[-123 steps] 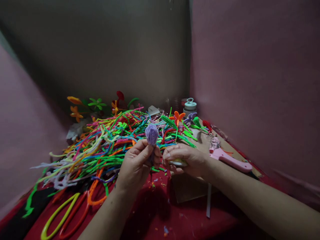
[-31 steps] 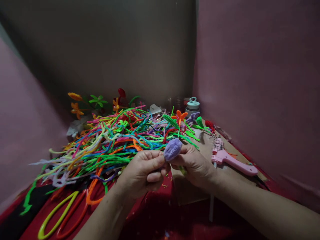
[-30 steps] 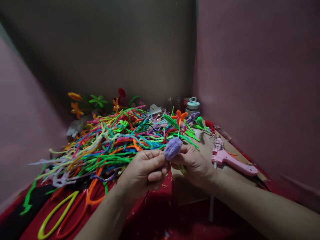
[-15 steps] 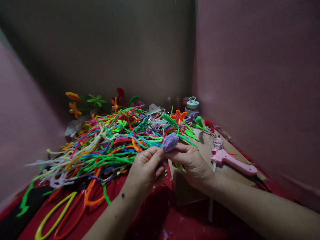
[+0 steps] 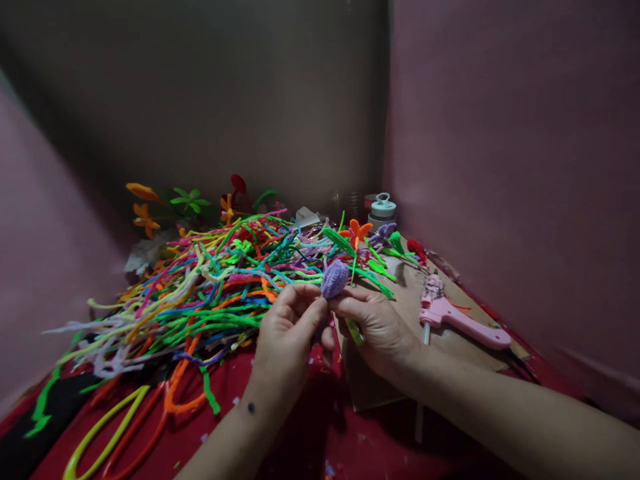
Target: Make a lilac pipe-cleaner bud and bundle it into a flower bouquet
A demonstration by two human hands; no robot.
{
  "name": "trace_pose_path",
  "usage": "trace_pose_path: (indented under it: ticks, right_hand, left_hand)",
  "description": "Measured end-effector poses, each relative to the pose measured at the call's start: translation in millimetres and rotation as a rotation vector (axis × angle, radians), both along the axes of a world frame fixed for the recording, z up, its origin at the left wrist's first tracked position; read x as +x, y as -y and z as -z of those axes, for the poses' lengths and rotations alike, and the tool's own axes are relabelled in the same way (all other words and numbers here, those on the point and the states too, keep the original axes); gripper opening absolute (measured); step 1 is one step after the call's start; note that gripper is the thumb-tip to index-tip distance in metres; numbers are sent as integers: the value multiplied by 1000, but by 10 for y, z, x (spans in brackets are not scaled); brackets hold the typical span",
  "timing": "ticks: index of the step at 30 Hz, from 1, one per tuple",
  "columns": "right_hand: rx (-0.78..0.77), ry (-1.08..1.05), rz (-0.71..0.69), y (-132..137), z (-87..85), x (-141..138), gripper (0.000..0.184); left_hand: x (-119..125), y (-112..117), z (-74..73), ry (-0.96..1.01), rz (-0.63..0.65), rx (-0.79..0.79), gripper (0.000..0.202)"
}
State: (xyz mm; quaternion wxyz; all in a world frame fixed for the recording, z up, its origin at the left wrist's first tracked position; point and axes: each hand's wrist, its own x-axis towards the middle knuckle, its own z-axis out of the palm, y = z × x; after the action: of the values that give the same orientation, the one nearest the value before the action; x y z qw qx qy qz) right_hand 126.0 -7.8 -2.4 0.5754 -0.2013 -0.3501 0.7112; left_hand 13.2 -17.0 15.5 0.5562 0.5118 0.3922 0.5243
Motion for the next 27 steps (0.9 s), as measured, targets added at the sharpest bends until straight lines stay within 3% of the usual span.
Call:
trace_pose_path:
  ticks: [3, 11, 15, 27]
  right_hand:
    - [15, -12, -23, 17, -26, -28, 10]
    - [-22, -16, 4, 57, -101, -52, 9]
    - [-52, -59, 40, 32, -52, -64, 3]
    - [-116, -46, 73, 49, -86, -25, 6]
  left_hand:
    - [35, 68, -4, -200, -175, 191, 8]
    - [47, 94, -15, -237, -263, 288, 11]
    - [10, 72, 52, -354, -272, 368, 3]
    - [-60, 44, 145, -345, -216, 357, 4]
